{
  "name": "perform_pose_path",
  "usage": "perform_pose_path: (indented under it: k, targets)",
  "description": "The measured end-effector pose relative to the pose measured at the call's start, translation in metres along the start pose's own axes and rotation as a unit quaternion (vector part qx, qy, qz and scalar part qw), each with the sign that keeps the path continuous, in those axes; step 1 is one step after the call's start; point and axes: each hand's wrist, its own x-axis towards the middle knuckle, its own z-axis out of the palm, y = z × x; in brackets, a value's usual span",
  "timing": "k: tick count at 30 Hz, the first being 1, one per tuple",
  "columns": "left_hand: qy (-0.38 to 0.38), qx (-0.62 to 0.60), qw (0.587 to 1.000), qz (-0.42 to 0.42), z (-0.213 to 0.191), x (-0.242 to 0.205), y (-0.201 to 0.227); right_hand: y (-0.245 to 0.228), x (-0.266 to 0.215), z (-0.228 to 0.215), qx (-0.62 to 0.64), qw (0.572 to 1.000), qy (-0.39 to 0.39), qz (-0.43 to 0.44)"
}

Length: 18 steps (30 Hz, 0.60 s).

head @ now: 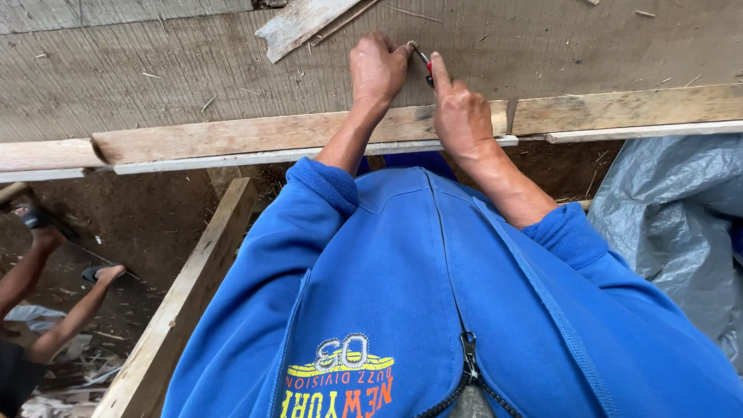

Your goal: Using a utility knife to score and snap thin wood strips from a pile of scraps in a workshop.

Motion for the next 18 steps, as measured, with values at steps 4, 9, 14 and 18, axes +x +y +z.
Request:
perform_pose_path:
  k: [4, 9, 14, 18]
  targets:
    - [-0.005, 0.004, 1.0, -0.01, 0.0, -0.002, 0.007, 0.005, -0.012, 0.002, 0.011, 1.0, -0.009, 0.014]
    - [0.014, -0.015, 1.0, 0.0, 0.004, 0.002, 0.0, 0.015, -0.007, -0.031, 0.134, 0.989, -0.061, 0.001]
    - [-0.019, -0.042, 0.996, 0.077, -0.013, -0.01, -0.011, 0.049, 0.002, -0.056, 0.206, 0.975, -0.06, 0.064]
    - [-0.118, -0.244, 0.96, 0.068, -0.039, -0.046, -0.004, 0.097, 0.026, -0.021, 0.174, 0.973, 0.145, 0.037]
